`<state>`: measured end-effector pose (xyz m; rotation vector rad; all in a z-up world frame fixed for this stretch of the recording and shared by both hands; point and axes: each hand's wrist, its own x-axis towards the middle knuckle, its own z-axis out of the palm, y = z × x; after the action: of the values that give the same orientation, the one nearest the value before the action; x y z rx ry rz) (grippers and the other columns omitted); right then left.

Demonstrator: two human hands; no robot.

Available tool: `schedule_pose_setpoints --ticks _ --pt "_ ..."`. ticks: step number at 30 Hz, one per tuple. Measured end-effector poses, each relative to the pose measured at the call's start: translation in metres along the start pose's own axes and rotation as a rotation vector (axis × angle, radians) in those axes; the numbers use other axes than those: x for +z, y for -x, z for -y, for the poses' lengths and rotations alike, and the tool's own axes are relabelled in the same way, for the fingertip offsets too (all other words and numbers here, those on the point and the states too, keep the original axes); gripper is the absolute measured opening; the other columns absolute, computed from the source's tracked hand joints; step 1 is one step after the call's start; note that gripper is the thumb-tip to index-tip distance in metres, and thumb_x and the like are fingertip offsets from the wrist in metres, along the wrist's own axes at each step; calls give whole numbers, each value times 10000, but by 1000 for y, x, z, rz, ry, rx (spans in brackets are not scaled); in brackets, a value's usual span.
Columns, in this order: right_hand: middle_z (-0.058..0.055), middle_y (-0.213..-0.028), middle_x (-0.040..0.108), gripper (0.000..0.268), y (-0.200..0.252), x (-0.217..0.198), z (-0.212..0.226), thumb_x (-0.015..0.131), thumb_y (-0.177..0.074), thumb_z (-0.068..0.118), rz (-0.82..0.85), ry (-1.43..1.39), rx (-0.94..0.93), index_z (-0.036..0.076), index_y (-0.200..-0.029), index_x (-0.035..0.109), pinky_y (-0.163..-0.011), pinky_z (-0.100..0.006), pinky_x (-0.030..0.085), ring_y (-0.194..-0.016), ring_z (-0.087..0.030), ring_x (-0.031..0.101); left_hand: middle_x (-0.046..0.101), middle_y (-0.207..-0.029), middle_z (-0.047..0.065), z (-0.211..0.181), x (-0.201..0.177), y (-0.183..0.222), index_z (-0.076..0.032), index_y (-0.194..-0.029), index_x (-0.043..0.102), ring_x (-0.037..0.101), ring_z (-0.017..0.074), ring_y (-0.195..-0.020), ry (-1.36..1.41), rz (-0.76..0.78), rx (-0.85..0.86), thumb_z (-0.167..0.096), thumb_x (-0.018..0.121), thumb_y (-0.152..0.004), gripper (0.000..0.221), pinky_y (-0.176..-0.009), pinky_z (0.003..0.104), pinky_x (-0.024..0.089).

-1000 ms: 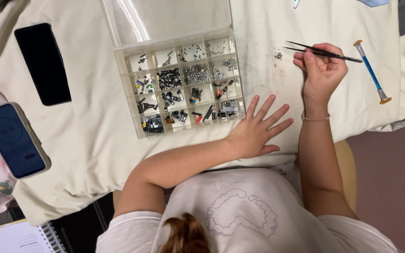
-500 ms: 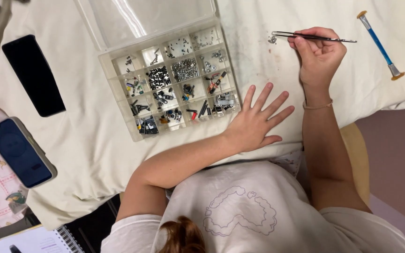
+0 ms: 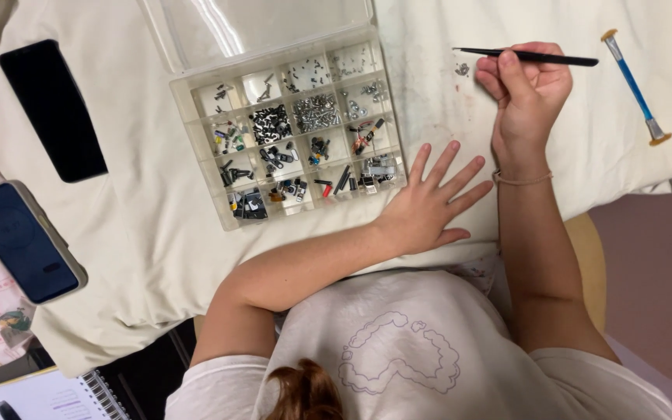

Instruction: Sorting small electronic screws into a compartmented plastic organizer using tweezers at a repair workstation.

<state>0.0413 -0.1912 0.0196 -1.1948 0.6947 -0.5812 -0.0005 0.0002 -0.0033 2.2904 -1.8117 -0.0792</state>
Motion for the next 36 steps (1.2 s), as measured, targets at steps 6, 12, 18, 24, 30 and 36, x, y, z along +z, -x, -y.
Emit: schedule_pose_setpoints --ticks 6,12,18,24,30,36 --pt "-250 -992 662 125 24 67 2 645 -1045 -99 423 188 -397 -56 -1076 532 -845 -370 678 -889 -351 761 578 -1426 52 -4 21 0 -264 -1391 619 326 508 -1487 37 -73 -10 -784 468 -901 731 -1230 751 137" --pt "-263 -1146 607 278 16 76 -1 595 -1032 -205 599 303 -509 -95 -1271 505 -885 -357 613 -961 -307 661 535 -1489 55 -4 16 0 -275 -1445 565 281 498 -1510 43 -1 -11 -790 454 -895 761 -1236 737 132" --pt "-178 -1193 524 163 -7 13 -5 548 -1141 96 360 300 -625 -51 -1206 521 -859 -403 593 -881 -313 613 215 -1717 67 -1 -1 1 -336 -1651 315 169 477 -1558 -94 53 -7 -888 453 -920 926 -1238 717 165" --pt "-230 -1117 577 82 10 -12 -7 466 -1130 32 283 354 -536 -31 -1183 474 -886 -423 631 -999 -347 665 226 -1712 66 -1 3 0 -331 -1643 329 194 461 -1560 -43 32 -13 -859 530 -923 915 -1238 708 193" --pt "-221 -1101 602 66 8 -12 -13 469 -1112 -19 267 337 -463 -42 -1170 492 -937 -379 638 -1023 -299 671 245 -1703 66 1 4 0 -323 -1632 363 199 464 -1556 0 -3 -8 -839 570 -931 895 -1245 706 207" --pt "-228 -1102 609 77 9 -12 -14 481 -1114 -11 299 346 -459 -55 -1173 505 -968 -385 628 -1041 -299 664 259 -1695 75 1 2 1 -317 -1621 390 222 467 -1551 0 -32 -6 -843 601 -918 903 -1241 708 236"
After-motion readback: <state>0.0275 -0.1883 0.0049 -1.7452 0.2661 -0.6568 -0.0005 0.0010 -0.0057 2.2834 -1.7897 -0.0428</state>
